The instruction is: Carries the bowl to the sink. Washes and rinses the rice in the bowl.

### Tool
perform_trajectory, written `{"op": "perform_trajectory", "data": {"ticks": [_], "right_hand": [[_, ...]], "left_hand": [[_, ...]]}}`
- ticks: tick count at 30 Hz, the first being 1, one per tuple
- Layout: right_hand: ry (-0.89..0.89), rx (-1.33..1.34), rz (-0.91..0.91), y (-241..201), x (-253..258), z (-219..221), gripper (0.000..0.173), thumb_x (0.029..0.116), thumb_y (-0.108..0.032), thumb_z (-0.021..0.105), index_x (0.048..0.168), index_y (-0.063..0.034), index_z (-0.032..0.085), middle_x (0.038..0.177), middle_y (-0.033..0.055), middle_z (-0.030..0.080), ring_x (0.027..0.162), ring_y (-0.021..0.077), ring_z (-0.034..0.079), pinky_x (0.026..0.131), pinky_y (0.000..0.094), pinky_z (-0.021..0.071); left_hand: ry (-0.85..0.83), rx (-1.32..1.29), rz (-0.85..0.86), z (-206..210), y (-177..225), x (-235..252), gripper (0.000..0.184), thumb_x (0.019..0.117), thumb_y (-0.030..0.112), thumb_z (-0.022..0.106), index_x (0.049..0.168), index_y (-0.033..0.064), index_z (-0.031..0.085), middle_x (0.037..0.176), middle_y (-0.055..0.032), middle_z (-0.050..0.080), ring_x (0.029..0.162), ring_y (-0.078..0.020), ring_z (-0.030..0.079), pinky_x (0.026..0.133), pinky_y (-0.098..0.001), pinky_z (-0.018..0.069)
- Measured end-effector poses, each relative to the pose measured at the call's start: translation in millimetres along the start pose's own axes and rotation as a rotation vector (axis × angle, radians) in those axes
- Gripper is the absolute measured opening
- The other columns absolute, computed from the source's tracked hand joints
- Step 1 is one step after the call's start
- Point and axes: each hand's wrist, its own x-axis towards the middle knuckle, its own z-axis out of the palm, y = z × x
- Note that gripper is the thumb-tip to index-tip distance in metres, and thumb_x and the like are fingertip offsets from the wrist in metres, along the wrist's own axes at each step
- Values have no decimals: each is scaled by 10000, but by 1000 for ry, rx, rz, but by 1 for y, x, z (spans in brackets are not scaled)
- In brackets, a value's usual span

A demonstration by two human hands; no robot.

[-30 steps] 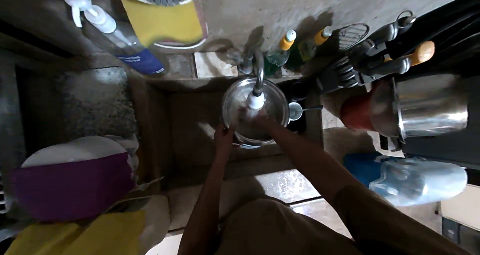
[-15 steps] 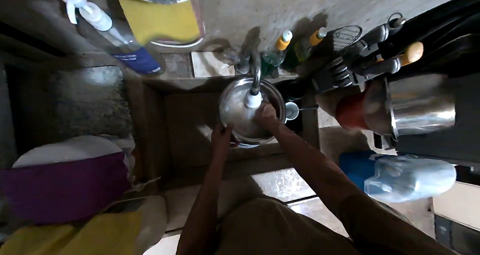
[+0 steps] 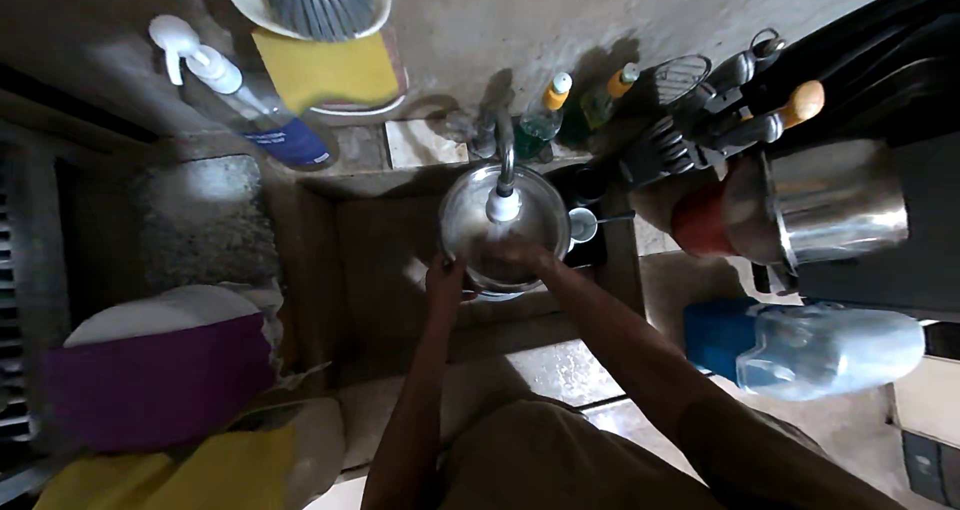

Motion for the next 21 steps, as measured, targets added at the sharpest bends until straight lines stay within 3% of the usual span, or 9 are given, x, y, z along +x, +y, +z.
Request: {"op": "perform_trajectory", "data": {"ticks": [3, 5, 7, 9, 11, 13, 16, 18, 21], "right_hand": [[255, 159, 74, 1, 2, -1, 348, 879, -46, 731, 1190, 81, 642, 1127, 283, 673, 1054, 408, 663, 936, 583, 524], [267, 290, 36, 3, 0, -2, 235, 861, -15, 719, 1076, 58, 659, 898, 196, 701, 773, 293, 698, 730, 484, 596], [247, 377, -32, 4, -7, -2, 203, 913, -107, 717, 1052, 32, 665, 810, 140, 680, 659, 221, 657, 644, 427, 582], [260, 288, -90, 10, -13, 0, 295, 932, -280, 759, 1028, -9, 695, 860, 154, 686, 742, 278, 662, 712, 516, 564], [298, 154, -199, 22, -27, 5, 295, 912, -296, 778, 1028, -43, 681, 916, 160, 684, 780, 313, 673, 702, 545, 570], [406, -24, -305, 28, -40, -3, 339, 866, -182, 819, 1144, -45, 682, 1110, 196, 661, 942, 358, 678, 815, 561, 580], [722, -157, -168, 43, -59, -23, 495, 819, -161, 821, 1286, -112, 665, 1291, 212, 619, 1144, 411, 622, 900, 597, 538], [796, -17, 9, 62, -55, -34, 553, 855, -198, 793, 1358, -82, 592, 1334, 245, 572, 1175, 426, 595, 898, 605, 523], [710, 472, 196, 82, -33, -39, 518, 880, -264, 788, 1309, -46, 596, 1135, 165, 687, 957, 281, 690, 826, 495, 582]], "left_hand": [[73, 118, 74, -1, 0, -1, 548, 995, 365, 683, 1461, 163, 478, 1022, -167, 698, 688, -254, 701, 592, -412, 613], [195, 338, 196, -8, 6, -3, 718, 930, 415, 755, 1524, 163, 440, 1245, -168, 655, 939, -278, 691, 787, -477, 599], [280, 479, 338, -15, 24, 4, 760, 938, 494, 711, 1531, 109, 432, 1408, -215, 571, 1195, -353, 620, 1001, -561, 514], [308, 548, 476, -15, 57, 24, 658, 994, 500, 616, 1471, 61, 506, 1353, -214, 613, 1206, -322, 630, 1045, -513, 507], [268, 612, 516, -6, 100, 55, 566, 1039, 509, 522, 1348, 43, 610, 1210, -187, 684, 1126, -295, 670, 1017, -501, 523], [189, 726, 442, 10, 146, 85, 628, 1071, 555, 382, 1274, 20, 643, 1167, -204, 696, 1119, -341, 667, 1015, -561, 498], [125, 872, 359, 32, 189, 125, 716, 1060, 617, 319, 1259, 12, 647, 1132, -221, 699, 1010, -365, 694, 928, -594, 526], [94, 829, 300, 38, 201, 144, 636, 1028, 605, 442, 1307, 66, 630, 1068, -168, 708, 844, -285, 704, 793, -510, 579], [-4, 620, 148, 34, 209, 153, 443, 987, 521, 600, 1279, 189, 634, 878, -6, 625, 603, -88, 532, 552, -255, 475]]}}
